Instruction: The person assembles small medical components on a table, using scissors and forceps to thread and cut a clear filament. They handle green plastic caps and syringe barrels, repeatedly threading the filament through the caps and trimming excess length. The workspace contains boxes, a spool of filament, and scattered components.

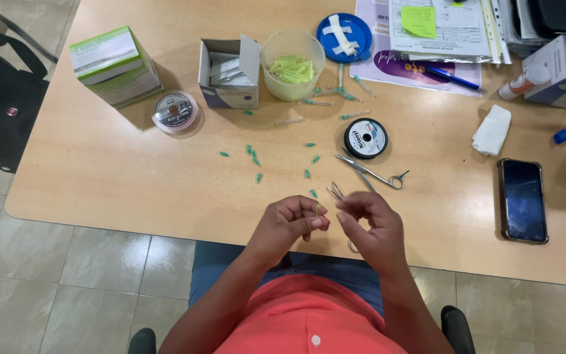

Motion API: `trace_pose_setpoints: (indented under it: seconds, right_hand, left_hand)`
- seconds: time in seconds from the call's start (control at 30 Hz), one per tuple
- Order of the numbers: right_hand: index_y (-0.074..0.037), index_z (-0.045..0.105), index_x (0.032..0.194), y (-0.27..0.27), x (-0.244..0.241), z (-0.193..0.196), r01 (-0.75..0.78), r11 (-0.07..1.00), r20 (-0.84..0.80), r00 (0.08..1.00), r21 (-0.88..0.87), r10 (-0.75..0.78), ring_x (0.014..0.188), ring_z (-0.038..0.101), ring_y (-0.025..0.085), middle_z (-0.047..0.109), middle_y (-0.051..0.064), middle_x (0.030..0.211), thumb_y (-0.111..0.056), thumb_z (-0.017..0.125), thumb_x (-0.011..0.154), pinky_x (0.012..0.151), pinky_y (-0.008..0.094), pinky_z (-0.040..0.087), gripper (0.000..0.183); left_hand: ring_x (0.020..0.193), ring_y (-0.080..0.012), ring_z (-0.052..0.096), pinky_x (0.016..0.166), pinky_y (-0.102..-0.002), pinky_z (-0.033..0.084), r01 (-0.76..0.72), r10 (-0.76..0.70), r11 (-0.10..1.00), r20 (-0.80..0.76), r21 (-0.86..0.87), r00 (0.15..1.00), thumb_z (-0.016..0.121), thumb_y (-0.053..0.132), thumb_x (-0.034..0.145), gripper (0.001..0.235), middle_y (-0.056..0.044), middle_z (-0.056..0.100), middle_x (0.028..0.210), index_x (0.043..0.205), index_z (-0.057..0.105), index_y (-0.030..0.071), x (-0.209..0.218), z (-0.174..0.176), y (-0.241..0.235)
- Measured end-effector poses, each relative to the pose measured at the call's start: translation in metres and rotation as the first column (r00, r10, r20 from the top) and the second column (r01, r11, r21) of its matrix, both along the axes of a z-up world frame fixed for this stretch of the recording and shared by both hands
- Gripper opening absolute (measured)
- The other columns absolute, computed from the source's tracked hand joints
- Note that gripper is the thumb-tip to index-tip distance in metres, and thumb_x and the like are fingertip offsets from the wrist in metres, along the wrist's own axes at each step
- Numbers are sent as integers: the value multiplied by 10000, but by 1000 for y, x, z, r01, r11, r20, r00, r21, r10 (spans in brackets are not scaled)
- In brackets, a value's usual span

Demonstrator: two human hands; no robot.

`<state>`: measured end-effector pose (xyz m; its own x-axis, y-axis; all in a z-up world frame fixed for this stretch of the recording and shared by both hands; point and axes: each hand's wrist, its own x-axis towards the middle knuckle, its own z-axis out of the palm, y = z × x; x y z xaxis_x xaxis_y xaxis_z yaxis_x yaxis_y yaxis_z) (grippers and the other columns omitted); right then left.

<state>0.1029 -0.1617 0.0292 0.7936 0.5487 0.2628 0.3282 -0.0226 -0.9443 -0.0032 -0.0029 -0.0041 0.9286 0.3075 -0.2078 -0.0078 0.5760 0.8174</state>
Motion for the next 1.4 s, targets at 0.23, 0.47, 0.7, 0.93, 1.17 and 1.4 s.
trace_pose_setpoints:
  seconds: [0.23, 0.47, 0.7, 0.93, 1.17, 1.4]
  right_hand:
    - [13, 725, 1168, 5, 2, 3, -235, 972, -310, 923, 16, 229, 728, 709, 191, 791, 172, 961, -5, 753, 887, 734, 354, 578, 282]
    - [-41, 648, 1292, 2, 8, -4, -341, 937, -469, 842, -80, 266, 737, 712, 198, 772, 149, 854, -6, 812, 833, 807, 342, 554, 489]
    - [-33, 749, 1124, 5, 7, -5, -296, 946, -348, 908, -135, 234, 739, 649, 146, 757, 98, 759, -22, 782, 885, 793, 328, 550, 242]
    - [-42, 819, 960, 5, 8, 4, -255, 953, -169, 959, -165, 228, 769, 689, 165, 758, 113, 894, -34, 809, 862, 717, 317, 582, 99]
    - [-101, 841, 940, 9, 5, 23, -354, 908, -111, 935, -227, 337, 765, 737, 222, 776, 106, 867, -66, 831, 830, 715, 365, 590, 116]
    - [-85, 826, 883, 9, 6, 13, -204, 970, 21, 978, -130, 209, 672, 694, 203, 766, 93, 795, -29, 830, 828, 688, 333, 564, 78]
  left_hand:
    - [760, -123, 698, 576, -187, 518, 140, -141, 980, 0, 141, 990, 756, -2, 881, 169, -119, 744, 801, 1037, 697, -26, -4, 7, 7]
    - [779, -128, 690, 603, -193, 496, 319, -316, 918, -52, 236, 947, 733, -15, 894, 250, -110, 743, 826, 1101, 605, 41, -3, 2, 16]
    - [815, -138, 694, 681, -228, 514, 316, -291, 897, -125, 308, 948, 769, 40, 890, 381, -118, 761, 869, 1153, 498, 96, 0, 4, 25]
    - [855, -145, 679, 783, -265, 531, 325, -238, 835, -241, 444, 941, 755, 111, 914, 384, -100, 782, 936, 1228, 534, 137, -2, 33, 28]
    - [852, -208, 732, 801, -325, 542, 433, -256, 700, -366, 568, 895, 715, 141, 916, 370, -85, 797, 921, 1246, 552, 171, -4, 46, 26]
    - [904, -180, 678, 885, -328, 541, 311, -218, 850, -252, 426, 943, 700, 74, 888, 357, -102, 766, 936, 1234, 613, 96, -4, 38, 23]
